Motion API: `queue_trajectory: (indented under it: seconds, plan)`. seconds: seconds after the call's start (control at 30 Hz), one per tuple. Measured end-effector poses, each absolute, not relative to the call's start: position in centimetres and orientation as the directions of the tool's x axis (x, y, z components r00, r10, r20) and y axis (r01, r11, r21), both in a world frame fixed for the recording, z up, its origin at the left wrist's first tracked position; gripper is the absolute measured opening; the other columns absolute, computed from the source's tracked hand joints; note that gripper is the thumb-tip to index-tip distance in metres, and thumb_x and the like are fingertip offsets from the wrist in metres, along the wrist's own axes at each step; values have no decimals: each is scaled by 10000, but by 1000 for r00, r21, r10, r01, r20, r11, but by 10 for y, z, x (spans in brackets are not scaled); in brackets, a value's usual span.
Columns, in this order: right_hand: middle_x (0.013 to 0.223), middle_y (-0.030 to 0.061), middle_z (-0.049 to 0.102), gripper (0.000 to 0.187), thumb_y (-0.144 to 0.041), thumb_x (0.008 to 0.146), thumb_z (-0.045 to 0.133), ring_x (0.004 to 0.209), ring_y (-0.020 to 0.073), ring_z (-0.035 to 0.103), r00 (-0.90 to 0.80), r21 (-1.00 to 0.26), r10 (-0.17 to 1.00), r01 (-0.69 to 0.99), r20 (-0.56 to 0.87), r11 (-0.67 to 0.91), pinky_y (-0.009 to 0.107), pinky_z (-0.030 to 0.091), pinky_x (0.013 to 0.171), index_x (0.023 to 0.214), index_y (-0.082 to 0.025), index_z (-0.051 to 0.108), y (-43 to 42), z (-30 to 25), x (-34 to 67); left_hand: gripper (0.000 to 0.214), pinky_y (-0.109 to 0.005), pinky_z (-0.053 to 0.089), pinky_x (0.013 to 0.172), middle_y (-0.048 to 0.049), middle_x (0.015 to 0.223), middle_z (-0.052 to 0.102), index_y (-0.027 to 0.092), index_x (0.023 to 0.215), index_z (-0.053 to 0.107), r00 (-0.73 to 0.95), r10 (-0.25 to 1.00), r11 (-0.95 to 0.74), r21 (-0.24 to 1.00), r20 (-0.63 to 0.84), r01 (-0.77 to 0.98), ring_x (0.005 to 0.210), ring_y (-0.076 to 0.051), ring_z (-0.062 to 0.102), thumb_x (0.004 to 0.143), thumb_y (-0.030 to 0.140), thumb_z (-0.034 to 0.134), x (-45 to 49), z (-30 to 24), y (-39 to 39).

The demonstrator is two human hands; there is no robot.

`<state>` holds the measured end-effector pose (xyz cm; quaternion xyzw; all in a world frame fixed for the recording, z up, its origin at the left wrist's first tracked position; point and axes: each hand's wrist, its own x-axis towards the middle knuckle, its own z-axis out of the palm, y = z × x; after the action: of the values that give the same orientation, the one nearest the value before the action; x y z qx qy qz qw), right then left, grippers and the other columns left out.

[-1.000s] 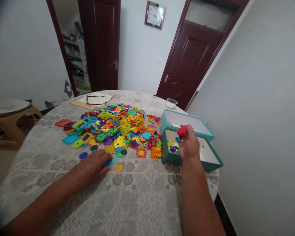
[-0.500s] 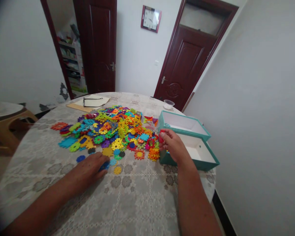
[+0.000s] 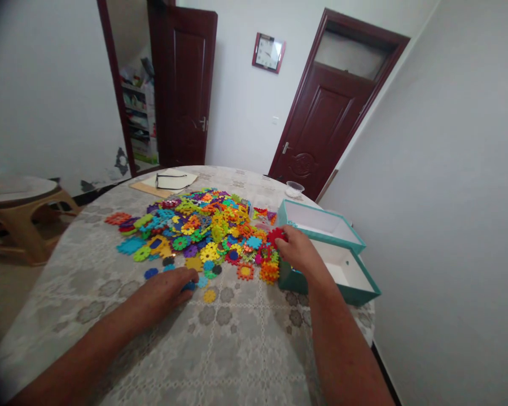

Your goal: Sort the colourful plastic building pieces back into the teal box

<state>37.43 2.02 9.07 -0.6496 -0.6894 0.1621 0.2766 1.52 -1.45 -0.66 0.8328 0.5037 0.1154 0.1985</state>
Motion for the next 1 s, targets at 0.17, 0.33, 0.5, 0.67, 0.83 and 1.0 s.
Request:
queue_trajectory:
  seconds: [0.17,0.33,0.5,0.67,0.83,1.0]
  plan:
    - [986,139,773,422,-211,889,525,861,267,710,226,-320,861,944,456,-78,384,514,828,1278,-153,678,55,104,407,181,-369,485,878,-90,1116,746,242,1059,660,446,895,-403,471,23,785,1023,-270,677,918,256,549,12,-6,-13]
    - [1301,231,701,519,-227,884,509,1118,335,673,129,-263,774,964,620,50,478,481,1025,1366,-102,654,54,104,397,267,-352,478,985,-74,1206,730,262,1124,661,444,893,-403,559,68,725,1113,-229,655,954,180,472,14,2,-17]
    - [964,72,760,261,-336,959,566,816,239,669,-237,-448,925,821,298,355,376,510,806,1124,-242,744,5,68,319,266,-348,489,920,-75,1147,756,251,1114,671,408,913,-348,579,30,737,1040,-237,673,918,150,521,16,7,-18]
    - [1066,91,719,218,-310,904,708,896,230,652,-476,-450,878,775,45,443,337,469,801,1100,-217,713,-31,21,254,183,-339,474,904,-67,1108,757,242,1042,674,341,940,-299,527,19,796,1038,-239,665,939,191,532,9,4,-14]
    - [1012,74,682,124,-240,872,709,904,222,632,-436,-415,899,824,-32,385,309,430,773,982,-208,663,-37,7,239,267,-363,473,974,-95,1230,744,235,1167,671,320,947,-272,508,-8,817,1135,-258,664,921,194,571,0,1,-10]
    - [824,-4,664,81,-188,861,669,756,176,603,-459,-589,887,732,-54,343,269,367,647,894,-233,610,-30,6,237,297,-392,478,1001,-131,1269,730,218,1208,675,325,946,-284,454,-12,844,1169,-291,664,928,235,576,0,-6,-9]
